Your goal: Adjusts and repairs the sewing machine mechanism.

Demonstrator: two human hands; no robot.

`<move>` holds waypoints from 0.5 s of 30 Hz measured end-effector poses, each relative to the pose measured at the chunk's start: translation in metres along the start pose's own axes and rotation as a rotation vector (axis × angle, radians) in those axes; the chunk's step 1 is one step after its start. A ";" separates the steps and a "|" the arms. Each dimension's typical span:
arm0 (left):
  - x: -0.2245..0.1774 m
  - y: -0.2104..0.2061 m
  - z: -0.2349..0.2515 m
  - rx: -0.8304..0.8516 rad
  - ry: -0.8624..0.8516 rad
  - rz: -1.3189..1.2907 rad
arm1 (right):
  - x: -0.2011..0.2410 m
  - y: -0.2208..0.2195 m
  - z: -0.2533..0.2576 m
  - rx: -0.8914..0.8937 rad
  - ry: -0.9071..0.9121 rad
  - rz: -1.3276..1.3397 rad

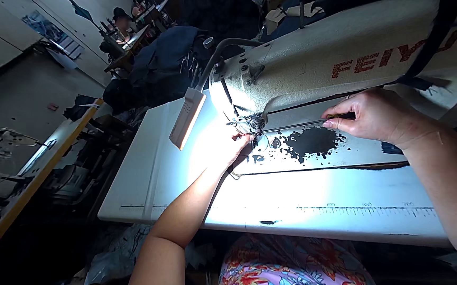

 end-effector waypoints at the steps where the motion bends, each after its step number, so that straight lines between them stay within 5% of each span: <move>1: -0.001 0.000 0.000 -0.002 -0.007 -0.004 | 0.000 0.000 0.000 -0.004 0.001 -0.002; 15: 0.002 0.000 0.000 -0.009 0.024 -0.005 | 0.004 0.000 -0.001 0.014 0.015 -0.035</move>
Point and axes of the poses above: each hand's wrist, its own z-axis towards the middle knuckle, its own y-axis out of the back of the hand, x = y × z, the point moved 9 cm from there along z, towards the middle knuckle, and after that the axes turned 8 degrees about y, right-handed, at the moved point
